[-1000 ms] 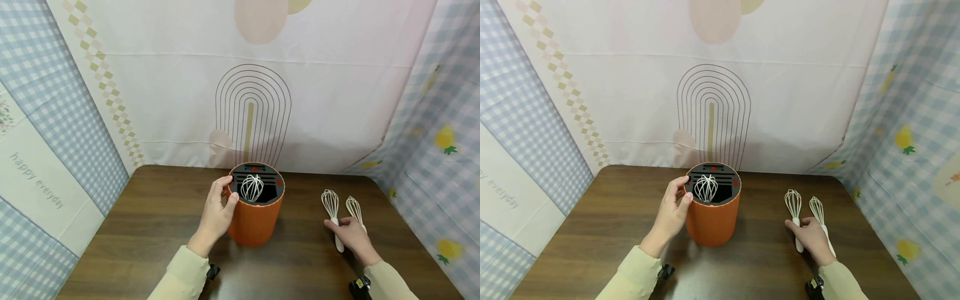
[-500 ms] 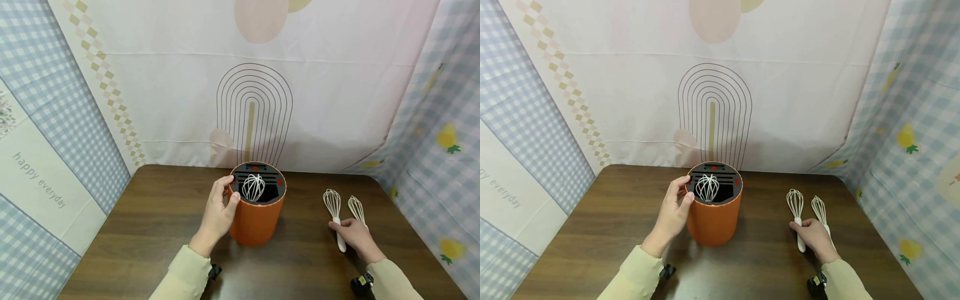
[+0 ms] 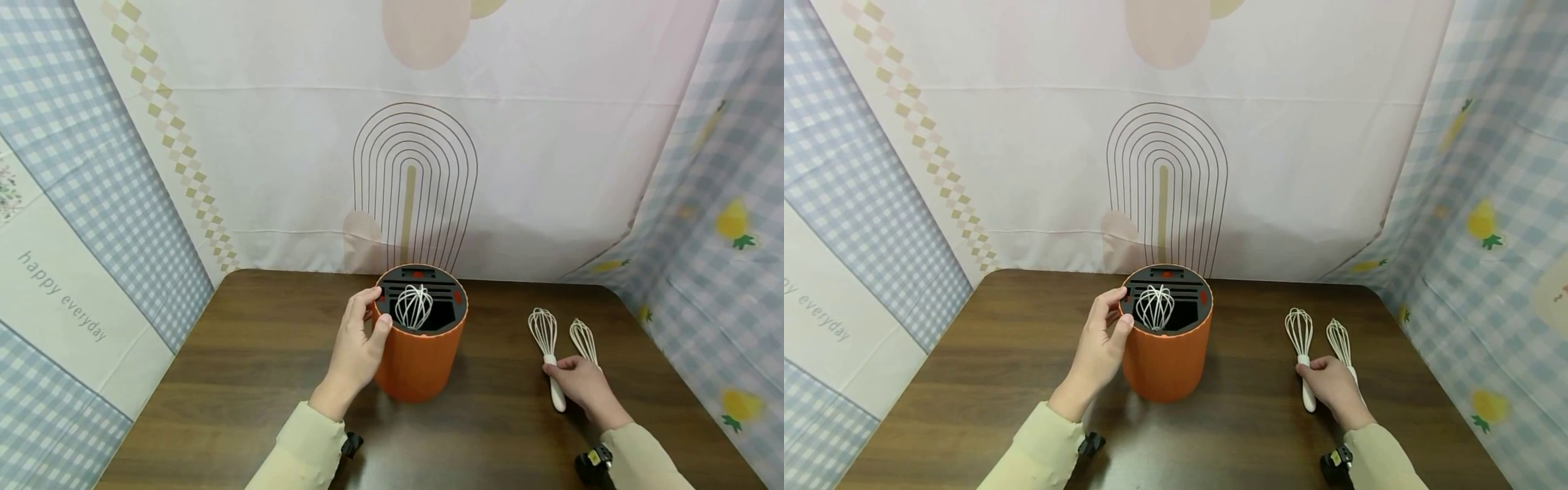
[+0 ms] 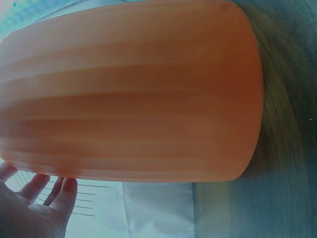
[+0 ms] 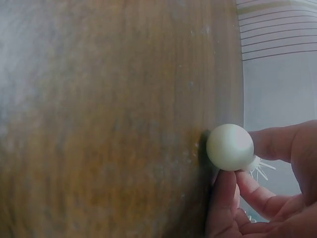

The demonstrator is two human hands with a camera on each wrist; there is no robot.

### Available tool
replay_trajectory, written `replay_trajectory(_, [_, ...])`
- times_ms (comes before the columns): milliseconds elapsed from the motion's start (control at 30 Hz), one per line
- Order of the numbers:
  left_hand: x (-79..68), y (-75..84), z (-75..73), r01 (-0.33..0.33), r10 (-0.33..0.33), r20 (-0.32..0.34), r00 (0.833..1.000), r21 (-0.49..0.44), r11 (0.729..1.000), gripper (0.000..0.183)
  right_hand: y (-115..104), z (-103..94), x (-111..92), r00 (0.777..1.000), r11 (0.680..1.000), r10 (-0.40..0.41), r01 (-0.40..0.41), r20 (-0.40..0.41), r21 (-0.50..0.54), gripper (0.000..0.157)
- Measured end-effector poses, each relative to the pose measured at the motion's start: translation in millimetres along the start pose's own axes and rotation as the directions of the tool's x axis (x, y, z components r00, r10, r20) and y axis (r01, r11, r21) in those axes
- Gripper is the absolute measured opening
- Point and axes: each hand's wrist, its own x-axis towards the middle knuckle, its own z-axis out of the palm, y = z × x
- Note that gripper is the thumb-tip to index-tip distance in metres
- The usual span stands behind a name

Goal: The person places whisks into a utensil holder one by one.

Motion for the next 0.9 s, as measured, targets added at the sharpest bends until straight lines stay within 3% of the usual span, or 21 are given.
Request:
replay_trajectory(200, [-0.2, -0.5, 1.1, 0.009, -0.009, 0.004, 1.000, 0.005, 1.000, 0.043, 2.6, 0.7, -0.2, 1.000, 1.000, -0.012, 0.012, -0.013, 0.017, 0.044])
replay_trajectory(667, [-0.1, -1.1, -0.4, 0.011, -0.011, 0.003, 1.000, 0.003, 1.000, 0.044, 1.4, 2.9, 3.7, 0.999, 0.996, -0.006, 0.002, 0.040, 0.092, 0.046])
replay_trajectory(900, [-0.8, -0.8, 0.1, 0.016, -0.016, 0.007, 1.000, -0.002, 1.000, 0.044, -15.5, 0.7, 1.3, 0.994, 0.984, -0.107, 0.107, -0.008, 0.140, 0.052])
